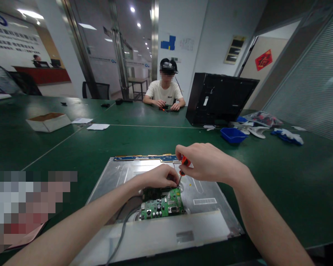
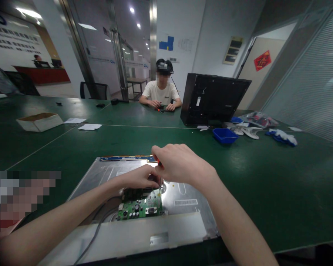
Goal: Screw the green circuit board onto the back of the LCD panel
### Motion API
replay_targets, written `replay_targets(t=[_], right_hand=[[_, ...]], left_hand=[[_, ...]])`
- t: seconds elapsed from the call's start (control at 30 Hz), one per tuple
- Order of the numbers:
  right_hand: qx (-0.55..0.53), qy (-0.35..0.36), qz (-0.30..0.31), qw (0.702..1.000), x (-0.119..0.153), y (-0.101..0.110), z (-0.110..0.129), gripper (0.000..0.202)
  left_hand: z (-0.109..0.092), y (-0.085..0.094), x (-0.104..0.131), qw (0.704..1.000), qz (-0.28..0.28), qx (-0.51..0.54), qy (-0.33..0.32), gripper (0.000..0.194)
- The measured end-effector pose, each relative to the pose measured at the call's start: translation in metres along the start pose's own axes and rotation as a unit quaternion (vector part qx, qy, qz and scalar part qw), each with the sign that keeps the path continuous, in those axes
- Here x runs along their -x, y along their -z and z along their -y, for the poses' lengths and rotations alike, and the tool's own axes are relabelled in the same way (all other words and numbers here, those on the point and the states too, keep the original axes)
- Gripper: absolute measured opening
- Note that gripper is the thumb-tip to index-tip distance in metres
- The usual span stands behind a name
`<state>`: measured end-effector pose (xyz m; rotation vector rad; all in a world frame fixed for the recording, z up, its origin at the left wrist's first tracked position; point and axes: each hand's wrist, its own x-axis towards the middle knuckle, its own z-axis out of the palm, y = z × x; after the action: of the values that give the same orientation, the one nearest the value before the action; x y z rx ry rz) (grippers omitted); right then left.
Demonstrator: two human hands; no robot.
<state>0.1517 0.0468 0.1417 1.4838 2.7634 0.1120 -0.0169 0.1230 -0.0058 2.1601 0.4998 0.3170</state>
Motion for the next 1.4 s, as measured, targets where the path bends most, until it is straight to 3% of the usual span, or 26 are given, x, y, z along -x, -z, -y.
replay_targets(t=[0.1, 0.37, 0.57, 0.73, 0.87, 1.07, 1.17, 1.4], right_hand=[[-0.008, 0.011, 0.004, 1.000, 0.0012, -0.0005, 0.0009, 0.018], [0.018, -0.041, 0.003, 0.999, -0.0050, 0.0000, 0.0025, 0.035], [0.000, -0.003, -0.011, 1.000, -0.0018, -0.0009, 0.0013, 0.015], [-0.030, 0.041, -0.013, 0.999, 0.0007, 0.0011, 0.0023, 0.019], [0.000, 0.010, -0.018, 1.000, -0.0028, 0.0006, 0.0012, 0.028], [0.018, -0.014, -0.019, 1.000, -0.0074, -0.0045, -0.0013, 0.026], [0.005, 0.005, -0.022, 1.000, -0.0053, -0.0035, -0.0010, 0.015], [-0.053, 0.059, 0.000, 0.997, -0.0019, 0.0030, 0.0024, 0.018]], left_hand=[[0.0000, -0.0005, -0.0001, 1.000, -0.003, 0.007, 0.002, 0.010], [-0.0004, -0.0010, 0.0013, 1.000, -0.009, -0.001, 0.006, 0.010], [0.0011, -0.0013, -0.0002, 1.000, -0.001, 0.010, 0.003, 0.010], [0.0031, -0.0022, -0.0005, 1.000, -0.003, 0.018, 0.006, 0.010], [0.0007, -0.0020, 0.0004, 1.000, 0.000, 0.023, -0.009, 0.014], [-0.0032, -0.0010, 0.0017, 1.000, 0.005, -0.002, 0.004, 0.009], [-0.0041, -0.0010, 0.0020, 1.000, 0.002, -0.006, -0.004, 0.009], [-0.0022, -0.0019, 0.0027, 1.000, -0.009, -0.020, -0.008, 0.007]])
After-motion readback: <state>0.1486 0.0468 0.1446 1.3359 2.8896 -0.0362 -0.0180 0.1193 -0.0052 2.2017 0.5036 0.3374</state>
